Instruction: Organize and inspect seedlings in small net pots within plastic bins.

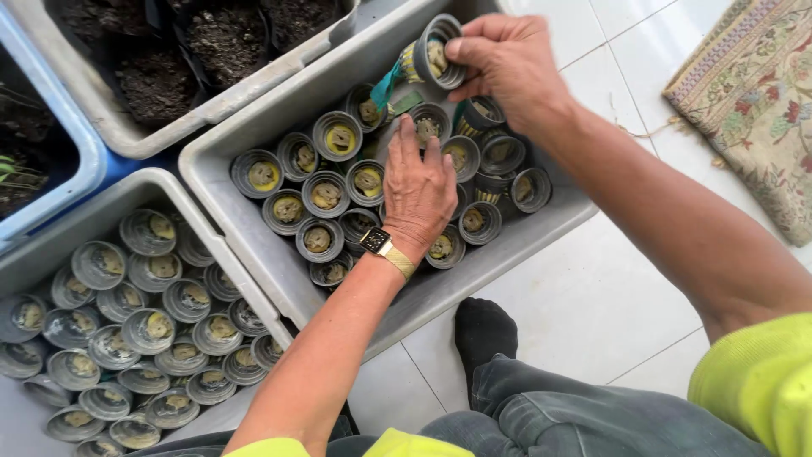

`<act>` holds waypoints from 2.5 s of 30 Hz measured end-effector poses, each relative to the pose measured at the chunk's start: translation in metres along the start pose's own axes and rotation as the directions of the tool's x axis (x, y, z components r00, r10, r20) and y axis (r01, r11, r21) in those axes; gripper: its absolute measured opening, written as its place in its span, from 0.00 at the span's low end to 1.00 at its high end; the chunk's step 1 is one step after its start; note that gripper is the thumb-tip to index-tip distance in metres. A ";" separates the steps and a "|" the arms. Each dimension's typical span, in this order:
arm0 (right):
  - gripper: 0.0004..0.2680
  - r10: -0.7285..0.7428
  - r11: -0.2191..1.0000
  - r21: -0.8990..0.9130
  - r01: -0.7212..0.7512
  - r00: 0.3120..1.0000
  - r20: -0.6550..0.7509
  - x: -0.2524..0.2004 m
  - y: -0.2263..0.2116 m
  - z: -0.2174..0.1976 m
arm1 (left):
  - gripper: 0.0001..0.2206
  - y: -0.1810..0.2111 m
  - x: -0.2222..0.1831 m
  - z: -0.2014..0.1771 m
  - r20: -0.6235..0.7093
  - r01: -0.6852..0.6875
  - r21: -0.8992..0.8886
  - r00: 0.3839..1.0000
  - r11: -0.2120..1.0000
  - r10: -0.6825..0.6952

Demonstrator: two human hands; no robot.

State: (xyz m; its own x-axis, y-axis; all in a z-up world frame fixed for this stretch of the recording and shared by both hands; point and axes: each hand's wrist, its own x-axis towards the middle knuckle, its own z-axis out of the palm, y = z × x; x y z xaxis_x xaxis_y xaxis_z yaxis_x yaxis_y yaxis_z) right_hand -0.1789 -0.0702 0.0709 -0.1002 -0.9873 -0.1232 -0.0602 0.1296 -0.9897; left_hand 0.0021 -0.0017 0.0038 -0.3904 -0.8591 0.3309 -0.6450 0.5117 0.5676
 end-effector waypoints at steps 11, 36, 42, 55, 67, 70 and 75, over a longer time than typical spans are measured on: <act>0.05 0.006 0.943 -0.330 -0.039 0.995 -0.099 0.014 0.023 0.031 | 0.17 -0.003 -0.004 -0.001 0.041 0.016 -0.029 0.999 0.999 -0.015; 0.04 -0.116 0.615 -0.766 0.190 0.982 0.150 -0.136 -0.036 -0.014 | 0.15 -0.038 0.055 -0.207 0.587 -0.526 0.287 0.757 0.801 0.287; 0.03 -0.108 0.457 -0.783 0.422 0.900 0.422 -0.167 -0.026 0.002 | 0.14 -0.075 0.007 -0.232 0.756 -0.185 0.373 0.629 0.909 -0.183; 0.17 0.197 0.201 -0.531 0.823 0.497 0.845 -0.164 0.012 0.129 | 0.04 -0.067 -0.022 -0.145 0.718 -0.324 0.104 0.679 0.940 0.155; 0.13 0.151 0.358 -0.556 0.750 0.541 0.827 -0.160 0.022 0.100 | 0.07 -0.055 -0.034 -0.121 0.726 -0.204 0.001 0.674 0.979 0.139; 0.11 0.201 0.377 -0.556 0.741 0.520 0.830 -0.158 0.020 0.101 | 0.11 -0.042 -0.028 -0.113 0.719 0.103 -0.009 0.692 0.995 -0.065; 0.10 0.171 0.358 -0.510 0.782 0.482 0.859 -0.156 0.025 0.105 | 0.12 -0.037 -0.021 -0.099 0.830 0.324 0.122 0.486 0.938 -0.275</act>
State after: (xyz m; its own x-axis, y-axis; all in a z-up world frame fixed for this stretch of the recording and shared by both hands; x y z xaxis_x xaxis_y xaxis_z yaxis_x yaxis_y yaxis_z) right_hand -0.0606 0.0773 0.0581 0.7945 -0.5329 -0.2912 -0.6069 -0.6789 -0.4134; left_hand 0.0994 -0.0036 0.0505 -0.5572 -0.5512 -0.6210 -0.8115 0.2029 0.5480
